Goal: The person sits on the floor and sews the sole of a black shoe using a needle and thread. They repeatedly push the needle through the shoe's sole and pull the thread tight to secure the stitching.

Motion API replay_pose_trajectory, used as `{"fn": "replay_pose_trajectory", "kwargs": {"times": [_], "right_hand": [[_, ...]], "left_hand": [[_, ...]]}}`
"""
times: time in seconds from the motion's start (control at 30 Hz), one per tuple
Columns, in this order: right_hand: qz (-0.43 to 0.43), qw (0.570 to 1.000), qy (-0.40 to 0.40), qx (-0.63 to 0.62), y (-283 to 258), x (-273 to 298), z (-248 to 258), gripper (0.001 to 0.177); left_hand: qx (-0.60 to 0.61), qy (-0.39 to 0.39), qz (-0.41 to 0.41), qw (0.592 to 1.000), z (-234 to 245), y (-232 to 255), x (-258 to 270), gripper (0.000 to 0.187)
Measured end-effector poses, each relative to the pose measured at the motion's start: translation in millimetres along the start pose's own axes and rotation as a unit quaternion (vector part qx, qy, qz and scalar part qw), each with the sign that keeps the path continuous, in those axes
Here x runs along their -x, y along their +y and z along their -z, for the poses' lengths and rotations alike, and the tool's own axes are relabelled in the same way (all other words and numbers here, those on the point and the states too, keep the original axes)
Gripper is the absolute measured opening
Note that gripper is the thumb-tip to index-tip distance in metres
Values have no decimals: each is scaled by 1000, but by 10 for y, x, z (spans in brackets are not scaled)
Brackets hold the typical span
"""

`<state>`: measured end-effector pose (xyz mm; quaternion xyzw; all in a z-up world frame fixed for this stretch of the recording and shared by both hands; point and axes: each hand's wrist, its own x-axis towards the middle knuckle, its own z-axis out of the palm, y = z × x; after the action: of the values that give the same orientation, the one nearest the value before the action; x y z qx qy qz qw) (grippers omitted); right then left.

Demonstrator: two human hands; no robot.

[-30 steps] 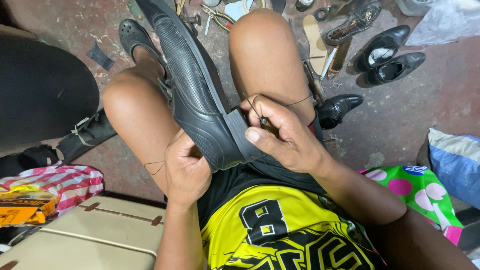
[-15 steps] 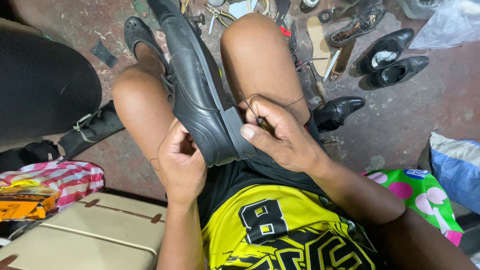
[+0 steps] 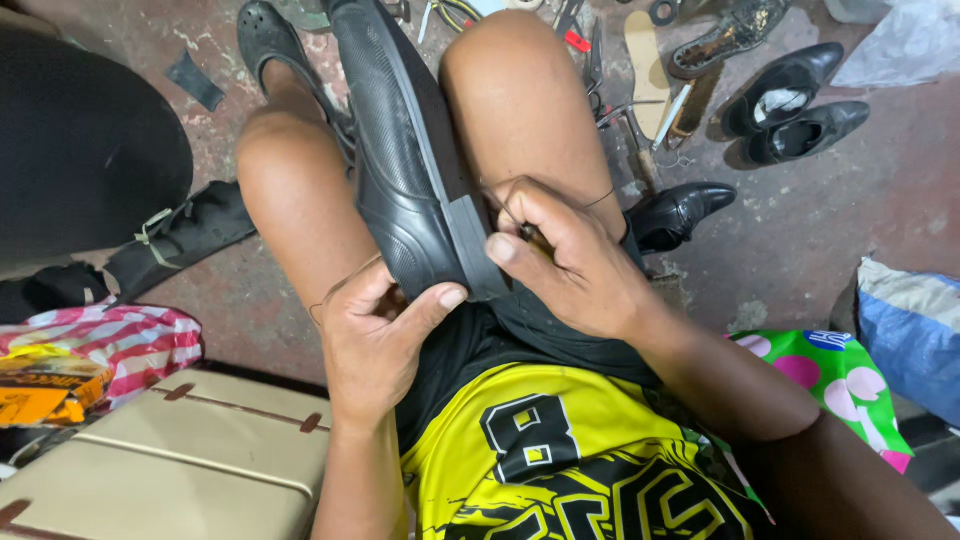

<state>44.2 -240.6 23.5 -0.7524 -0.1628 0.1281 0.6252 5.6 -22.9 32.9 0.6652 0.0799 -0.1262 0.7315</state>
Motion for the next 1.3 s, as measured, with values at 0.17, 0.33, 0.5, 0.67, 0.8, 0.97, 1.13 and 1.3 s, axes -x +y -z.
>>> {"fn": "replay_pose_trajectory", "kwargs": {"times": [0.17, 0.33, 0.5, 0.67, 0.8, 0.97, 1.13, 1.3], "right_hand": [[-54, 998, 9, -32, 158, 145, 424, 12], [-58, 950, 132, 278, 245, 249, 649, 14], [-67, 962, 38, 260, 90, 314, 496, 22], [-26, 986, -7, 165, -49, 186, 211, 27], [-9, 987, -23, 158, -91, 91, 173, 26], [-15, 982, -49, 181, -148, 34, 162, 28], [-8, 976, -63, 207, -180, -23, 163, 27], [-8, 967, -75, 243, -224, -54, 162, 25]], "left_hand": [[-16, 16, 10, 1000, 98, -62, -101, 20], [-77, 25, 30, 996, 124, -153, -173, 15], [-102, 56, 110, 987, 30, -238, -133, 16], [-49, 64, 68, 994, -19, -252, -68, 20], [12, 80, 81, 993, -59, -305, -19, 19], [2, 95, 82, 992, -94, -350, -7, 18], [-43, 96, 85, 991, -87, -329, -3, 18], [-63, 91, 76, 991, -91, -281, -16, 15]]}}
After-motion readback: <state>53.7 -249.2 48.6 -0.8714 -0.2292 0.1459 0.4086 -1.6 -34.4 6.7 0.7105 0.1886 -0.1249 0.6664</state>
